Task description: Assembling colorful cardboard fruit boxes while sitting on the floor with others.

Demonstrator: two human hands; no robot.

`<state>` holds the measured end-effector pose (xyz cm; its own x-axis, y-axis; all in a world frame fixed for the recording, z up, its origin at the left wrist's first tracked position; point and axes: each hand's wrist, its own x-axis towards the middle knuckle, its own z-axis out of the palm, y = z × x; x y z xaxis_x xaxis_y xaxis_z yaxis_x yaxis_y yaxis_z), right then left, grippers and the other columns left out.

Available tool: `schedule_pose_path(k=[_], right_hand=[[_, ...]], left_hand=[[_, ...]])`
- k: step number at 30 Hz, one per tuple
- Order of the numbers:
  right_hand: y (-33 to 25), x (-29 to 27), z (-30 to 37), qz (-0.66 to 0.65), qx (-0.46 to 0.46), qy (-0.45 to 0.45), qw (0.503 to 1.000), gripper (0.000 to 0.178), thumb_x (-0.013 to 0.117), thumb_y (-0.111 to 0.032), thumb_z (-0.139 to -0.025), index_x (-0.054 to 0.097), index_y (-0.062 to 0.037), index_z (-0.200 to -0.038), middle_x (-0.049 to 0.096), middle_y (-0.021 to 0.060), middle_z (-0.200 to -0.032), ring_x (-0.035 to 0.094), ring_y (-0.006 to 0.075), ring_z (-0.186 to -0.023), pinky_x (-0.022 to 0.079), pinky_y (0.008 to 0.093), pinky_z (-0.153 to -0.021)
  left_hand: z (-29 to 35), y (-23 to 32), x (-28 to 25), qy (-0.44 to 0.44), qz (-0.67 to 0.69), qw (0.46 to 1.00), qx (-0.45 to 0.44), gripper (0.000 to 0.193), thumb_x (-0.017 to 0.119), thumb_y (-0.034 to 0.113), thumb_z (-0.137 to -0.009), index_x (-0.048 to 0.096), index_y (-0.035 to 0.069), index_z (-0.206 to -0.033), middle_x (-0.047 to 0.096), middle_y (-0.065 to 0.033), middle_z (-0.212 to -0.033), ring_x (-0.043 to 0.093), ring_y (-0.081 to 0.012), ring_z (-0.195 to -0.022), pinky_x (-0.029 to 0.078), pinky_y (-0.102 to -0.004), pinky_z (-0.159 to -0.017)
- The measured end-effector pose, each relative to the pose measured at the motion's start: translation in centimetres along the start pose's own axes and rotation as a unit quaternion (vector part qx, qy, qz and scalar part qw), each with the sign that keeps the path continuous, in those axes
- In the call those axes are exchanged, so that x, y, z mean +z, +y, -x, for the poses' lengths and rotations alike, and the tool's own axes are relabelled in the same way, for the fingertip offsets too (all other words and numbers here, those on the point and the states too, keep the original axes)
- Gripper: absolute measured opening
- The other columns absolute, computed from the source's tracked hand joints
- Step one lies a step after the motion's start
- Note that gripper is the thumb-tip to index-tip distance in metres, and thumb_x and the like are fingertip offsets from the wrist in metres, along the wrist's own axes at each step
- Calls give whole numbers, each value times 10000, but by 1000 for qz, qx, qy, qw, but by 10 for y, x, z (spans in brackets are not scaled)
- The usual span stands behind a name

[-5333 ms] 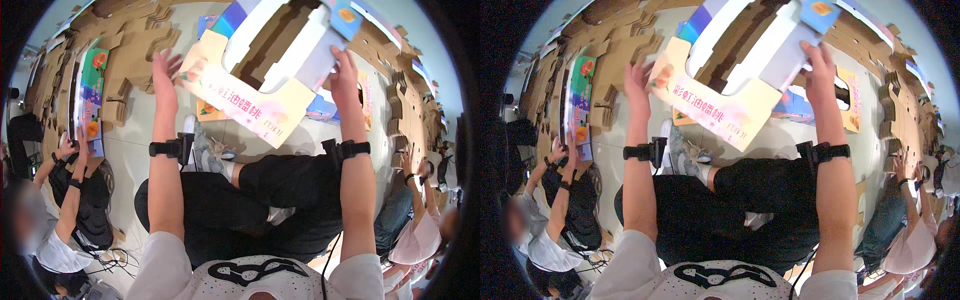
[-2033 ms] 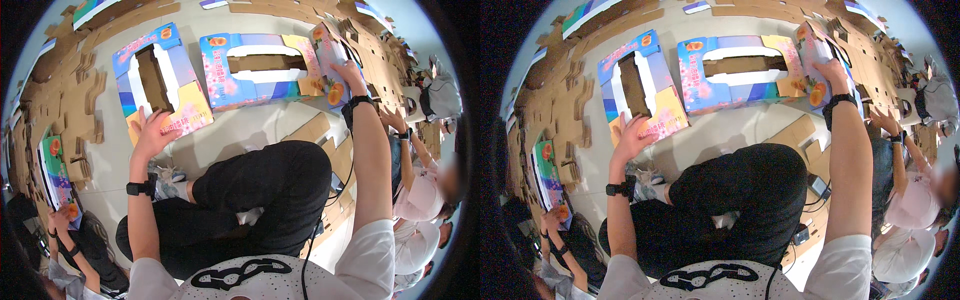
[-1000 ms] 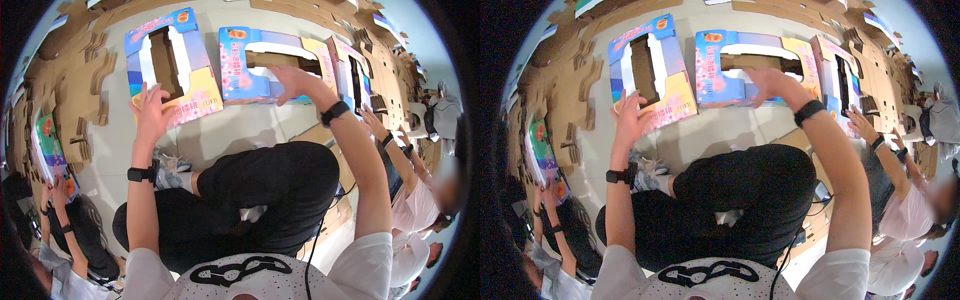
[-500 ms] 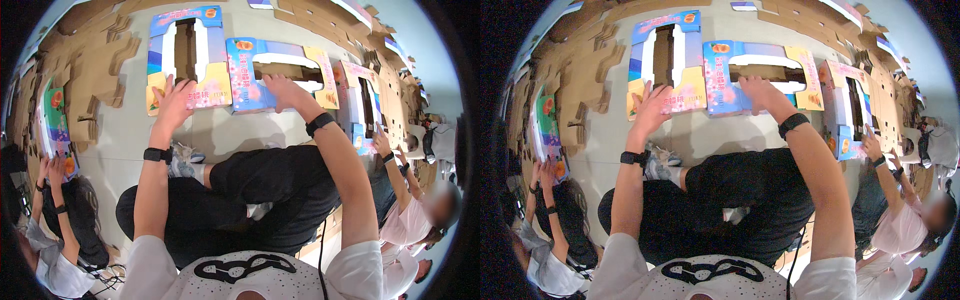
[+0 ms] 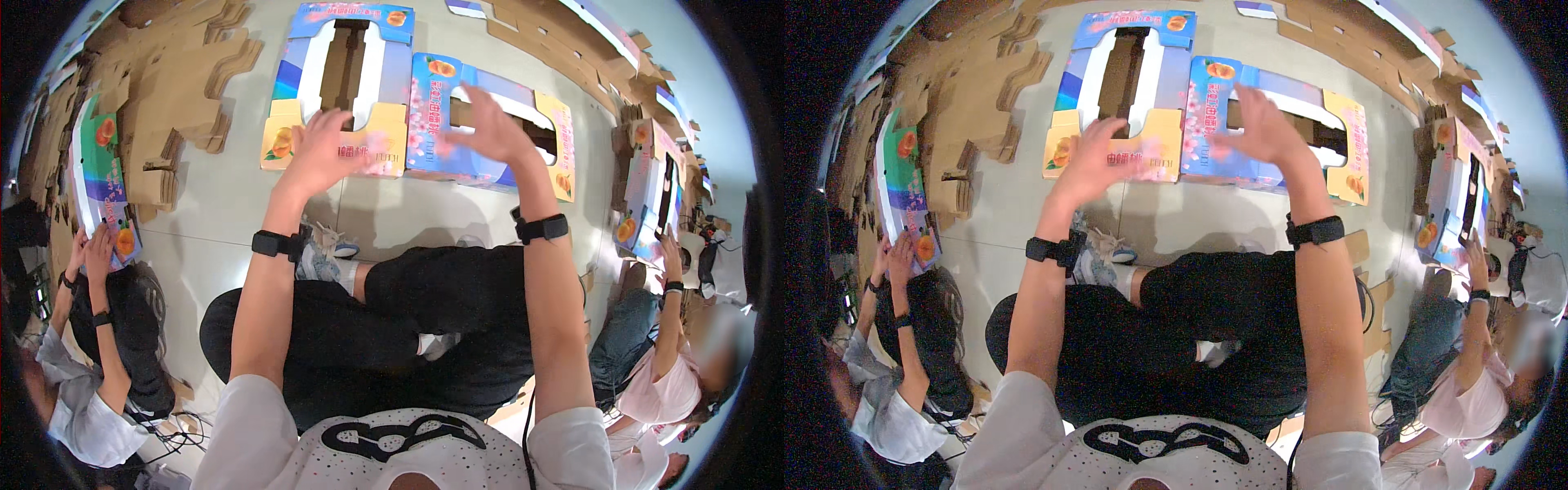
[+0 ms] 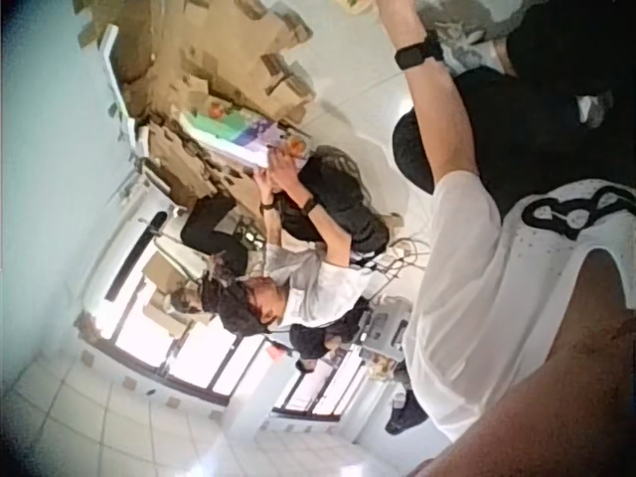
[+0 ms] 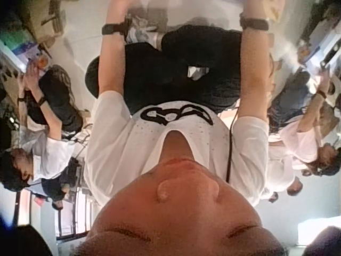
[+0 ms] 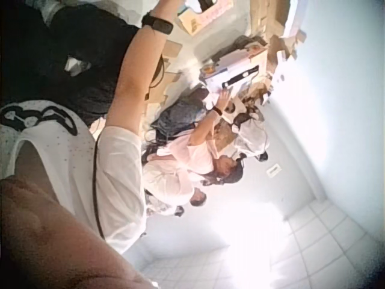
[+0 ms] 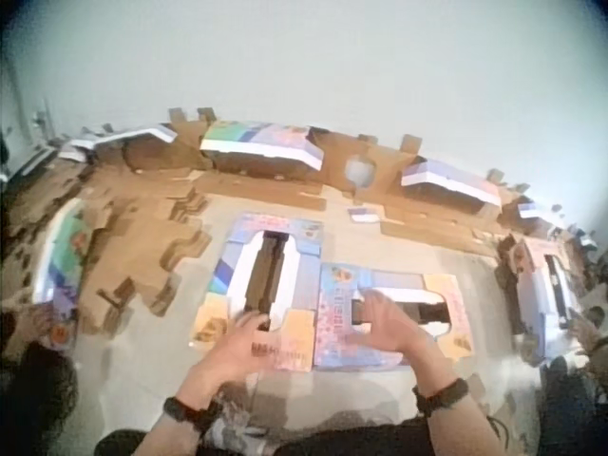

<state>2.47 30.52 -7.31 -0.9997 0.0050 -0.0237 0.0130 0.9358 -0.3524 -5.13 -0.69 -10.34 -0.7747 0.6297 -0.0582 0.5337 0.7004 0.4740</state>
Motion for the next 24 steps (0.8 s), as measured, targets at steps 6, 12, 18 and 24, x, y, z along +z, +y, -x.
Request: schedule_pose_path(k=[6, 12, 18, 24], right_hand=[[-72, -56, -4, -650, 144, 232, 709, 673, 693, -230, -877, 408, 48, -1420, 580, 211, -1284, 550, 297, -1220, 434, 413, -1046], [-39, 12, 11, -590, 299, 182, 727, 726, 735, -253, -827, 430, 114, -1374, 590, 206, -1264, 560, 296, -1196, 455, 390, -997], [-61, 24, -3, -234, 229, 71, 942, 975, 814, -463, -711, 413, 113, -1387, 541, 265, -1317, 513, 369, -1271, 405, 464, -1060], [-47, 51, -11, -63, 166, -16, 984, 1127, 840, -545, -618, 356, 72, -1427, 530, 317, -1319, 505, 451, -1265, 340, 602, -1084]], left_hand=[[-7, -5, -18, 78, 343, 930, -103, 611, 738, 357, -854, 542, -3, -1306, 594, -216, -1274, 619, -303, -1119, 504, -360, -930], [-11, -19, -16, 115, 310, 929, -165, 574, 716, 322, -856, 549, -9, -1294, 628, -211, -1209, 621, -298, -1098, 495, -365, -932], [-2, -56, 2, 190, 79, 950, -237, 805, 707, 381, -800, 393, -4, -1434, 415, -232, -1465, 387, -421, -1359, 306, -592, -1092], [-2, -43, -1, 147, 128, 937, -289, 911, 698, 459, -761, 345, 6, -1468, 300, -249, -1533, 308, -454, -1398, 276, -633, -1091]])
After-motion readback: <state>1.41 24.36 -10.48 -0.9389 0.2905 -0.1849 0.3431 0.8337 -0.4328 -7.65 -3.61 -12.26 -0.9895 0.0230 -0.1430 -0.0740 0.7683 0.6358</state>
